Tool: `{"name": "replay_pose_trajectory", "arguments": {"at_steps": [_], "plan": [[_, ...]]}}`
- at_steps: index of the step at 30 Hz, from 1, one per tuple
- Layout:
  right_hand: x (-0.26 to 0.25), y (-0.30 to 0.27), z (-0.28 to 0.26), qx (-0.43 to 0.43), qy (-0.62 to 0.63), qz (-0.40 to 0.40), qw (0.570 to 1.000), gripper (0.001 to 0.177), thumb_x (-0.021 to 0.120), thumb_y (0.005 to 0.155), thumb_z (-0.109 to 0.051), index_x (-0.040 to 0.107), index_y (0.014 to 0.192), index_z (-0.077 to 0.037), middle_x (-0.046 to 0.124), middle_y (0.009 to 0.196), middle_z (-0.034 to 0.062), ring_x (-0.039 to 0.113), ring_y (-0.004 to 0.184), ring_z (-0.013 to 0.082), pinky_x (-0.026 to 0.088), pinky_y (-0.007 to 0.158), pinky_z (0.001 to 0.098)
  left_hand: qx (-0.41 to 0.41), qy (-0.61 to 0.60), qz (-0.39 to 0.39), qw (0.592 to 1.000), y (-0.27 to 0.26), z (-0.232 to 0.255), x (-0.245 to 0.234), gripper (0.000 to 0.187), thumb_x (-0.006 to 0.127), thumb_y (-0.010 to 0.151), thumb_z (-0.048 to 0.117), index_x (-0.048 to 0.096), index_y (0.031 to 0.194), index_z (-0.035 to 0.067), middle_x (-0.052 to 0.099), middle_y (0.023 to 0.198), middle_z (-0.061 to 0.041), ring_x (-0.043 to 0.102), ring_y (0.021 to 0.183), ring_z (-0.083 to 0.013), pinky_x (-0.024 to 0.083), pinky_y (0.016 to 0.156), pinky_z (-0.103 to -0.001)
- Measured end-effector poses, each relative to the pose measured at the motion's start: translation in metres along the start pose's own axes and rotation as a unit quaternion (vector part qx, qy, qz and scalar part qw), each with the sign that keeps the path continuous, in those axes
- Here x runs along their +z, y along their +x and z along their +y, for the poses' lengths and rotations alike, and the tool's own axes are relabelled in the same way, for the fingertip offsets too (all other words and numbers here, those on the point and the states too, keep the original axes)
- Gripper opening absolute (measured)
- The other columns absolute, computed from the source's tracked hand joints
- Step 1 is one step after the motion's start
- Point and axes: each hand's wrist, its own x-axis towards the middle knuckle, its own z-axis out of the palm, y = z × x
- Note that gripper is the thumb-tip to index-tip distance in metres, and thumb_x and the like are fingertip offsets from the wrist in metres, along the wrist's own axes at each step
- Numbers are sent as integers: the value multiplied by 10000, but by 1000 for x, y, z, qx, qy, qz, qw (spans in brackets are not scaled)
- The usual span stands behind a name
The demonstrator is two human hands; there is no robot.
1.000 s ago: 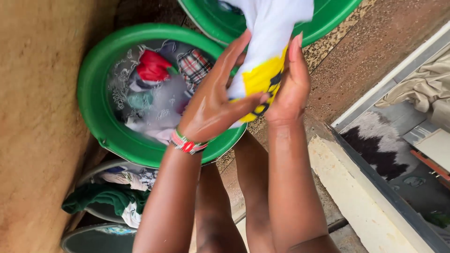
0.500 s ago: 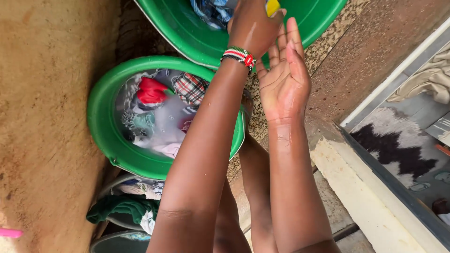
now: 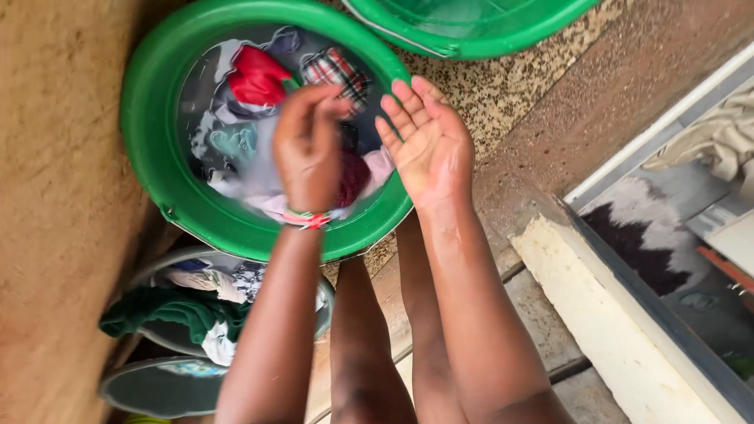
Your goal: Washing clothes by hand in a plastic basin on a balcony.
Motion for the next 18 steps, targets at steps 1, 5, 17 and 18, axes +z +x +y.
{"name": "replay_pose_trajectory", "arguments": {"at_steps": [1, 5, 17, 18], "plan": [[-1, -2, 3, 5, -28, 3, 1000, 429, 552, 1004, -209, 501, 1398, -48, 593, 1365, 134, 584, 1245, 292, 456, 1107, 508, -8, 30, 23, 999, -3, -7, -24, 127, 578, 1099, 67, 667, 1174, 15, 705, 1048, -57, 687, 982, -129, 549, 902, -264], [5, -12, 24, 44, -103, 37, 993, 452, 554, 995, -227, 512, 1399, -27, 597, 1404, 156, 591, 1275, 302, 472, 1101, 484, 6, 95, 96, 991, -23, -36, -120, 132, 573, 1118, 51, 637, 1227, 12, 698, 1059, -72, 662, 970, -136, 550, 906, -275], [11, -22, 91, 54, -240, 47, 968, 415, 585, 932, -215, 576, 1314, -53, 592, 1394, 157, 592, 1279, 327, 432, 1101, 511, -83, 180, 354, 914, 68, -171, -99, 1126, 907, 732, 461, 311, 1455, -164, 439, 1466, -328, 447, 1396, -415, 332, 1184, -445], [15, -24, 94, 53, -243, 45, 967, 415, 585, 932, -215, 576, 1314, -53, 592, 1394, 157, 592, 1279, 327, 432, 1101, 511, -82, 176, 356, 914, 76, -187, -102, 1126, 907, 732, 461, 311, 1455, -164, 439, 1466, -328, 447, 1396, -415, 332, 1184, -445]]}}
